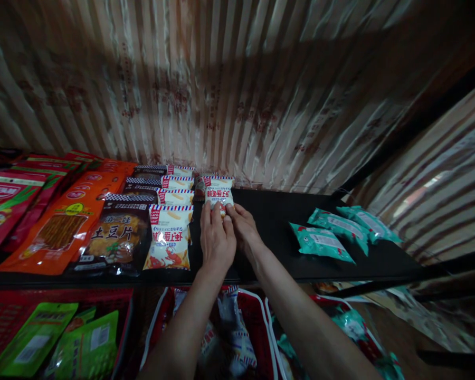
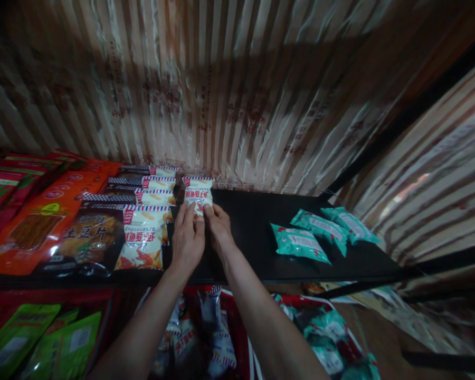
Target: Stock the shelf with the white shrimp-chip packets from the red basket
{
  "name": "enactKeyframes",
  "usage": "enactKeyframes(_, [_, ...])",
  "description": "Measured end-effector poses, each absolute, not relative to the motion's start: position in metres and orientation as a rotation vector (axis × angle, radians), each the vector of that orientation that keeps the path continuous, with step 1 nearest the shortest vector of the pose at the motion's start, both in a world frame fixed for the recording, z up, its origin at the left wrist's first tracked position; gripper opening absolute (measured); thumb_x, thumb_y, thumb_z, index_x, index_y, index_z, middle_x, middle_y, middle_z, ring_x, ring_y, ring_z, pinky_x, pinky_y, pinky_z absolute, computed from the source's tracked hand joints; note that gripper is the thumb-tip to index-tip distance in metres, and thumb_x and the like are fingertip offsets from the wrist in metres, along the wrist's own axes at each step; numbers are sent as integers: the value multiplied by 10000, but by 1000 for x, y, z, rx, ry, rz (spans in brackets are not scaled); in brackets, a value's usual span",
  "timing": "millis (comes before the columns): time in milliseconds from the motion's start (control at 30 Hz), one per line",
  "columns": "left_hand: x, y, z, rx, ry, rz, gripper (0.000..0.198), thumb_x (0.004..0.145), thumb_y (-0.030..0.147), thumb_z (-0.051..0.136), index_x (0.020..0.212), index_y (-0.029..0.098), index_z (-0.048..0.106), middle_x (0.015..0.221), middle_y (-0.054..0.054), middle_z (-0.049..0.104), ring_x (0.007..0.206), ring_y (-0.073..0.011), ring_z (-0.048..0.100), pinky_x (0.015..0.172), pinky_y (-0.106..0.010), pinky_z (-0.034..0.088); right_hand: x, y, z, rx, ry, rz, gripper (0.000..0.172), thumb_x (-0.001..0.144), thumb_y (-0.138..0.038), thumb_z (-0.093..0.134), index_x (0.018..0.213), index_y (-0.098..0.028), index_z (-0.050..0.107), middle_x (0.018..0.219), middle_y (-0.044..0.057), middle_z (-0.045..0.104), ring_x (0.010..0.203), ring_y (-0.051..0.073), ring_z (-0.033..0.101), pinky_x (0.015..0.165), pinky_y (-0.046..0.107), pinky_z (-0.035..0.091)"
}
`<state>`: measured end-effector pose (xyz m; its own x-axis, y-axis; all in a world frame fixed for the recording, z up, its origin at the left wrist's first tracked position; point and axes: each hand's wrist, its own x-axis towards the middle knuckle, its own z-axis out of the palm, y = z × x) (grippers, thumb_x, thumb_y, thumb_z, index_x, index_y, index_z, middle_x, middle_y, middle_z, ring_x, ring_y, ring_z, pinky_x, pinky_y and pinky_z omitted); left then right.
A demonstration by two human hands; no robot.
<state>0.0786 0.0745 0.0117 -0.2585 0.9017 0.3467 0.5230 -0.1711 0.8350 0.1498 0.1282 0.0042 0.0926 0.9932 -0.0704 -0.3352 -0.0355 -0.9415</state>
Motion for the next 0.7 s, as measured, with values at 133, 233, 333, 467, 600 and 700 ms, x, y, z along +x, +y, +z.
enactKeyframes(133, [75, 93, 10, 1631, 1783, 1392, 474, 907, 273, 338, 1317, 65, 456, 1467, -191, 344, 1389, -280, 247, 1128, -450, 230, 140, 147, 0, -1058, -886, 1313, 342, 575, -391, 745, 833, -179, 673, 747, 26, 728, 774, 210, 672, 672, 306, 508])
enactKeyframes(233, [75, 102, 7, 1595, 1815, 1413, 466, 908, 286, 340, 1305, 81, 471, 1465, -182, 354, 1385, -285, 257, 1121, -464, 237, 137, 157, -3, -1073, -901, 1309, 326, 590, -370, 737, 847, -177, 681, 730, 21, 726, 785, 212, 673, 694, 312, 511])
enactKeyframes(333, [75, 108, 5, 1562, 1840, 1426, 457, 900, 275, 351, 1293, 86, 487, 1460, -188, 361, 1372, -294, 285, 1110, -479, 251, 136, 163, -8, -1092, -922, 1296, 318, 618, -357, 718, 879, -177, 689, 731, 17, 727, 782, 207, 674, 713, 317, 510])
enactKeyframes(467, [76, 115, 5, 1555, 1854, 1407, 456, 898, 270, 356, 1285, 76, 500, 1451, -201, 368, 1361, -308, 303, 1101, -490, 262, 137, 168, -13, -1099, -942, 1277, 297, 616, -336, 721, 867, -181, 687, 724, 12, 727, 746, 196, 672, 713, 312, 505])
enactKeyframes(600, [77, 120, 4, 1563, 1873, 1395, 461, 910, 292, 342, 1276, 71, 514, 1441, -212, 377, 1352, -320, 312, 1095, -499, 263, 136, 173, -18, -1098, -953, 1242, 257, 599, -316, 728, 812, -184, 675, 712, 12, 722, 723, 191, 665, 706, 307, 499])
enactKeyframes(700, [79, 122, 3, 1557, 1891, 1398, 469, 913, 302, 332, 1279, 70, 512, 1437, -215, 380, 1348, -321, 318, 1092, -495, 267, 136, 178, -21, -1098, -977, 1206, 277, 594, -323, 727, 828, -186, 670, 746, 13, 724, 731, 187, 660, 720, 307, 493])
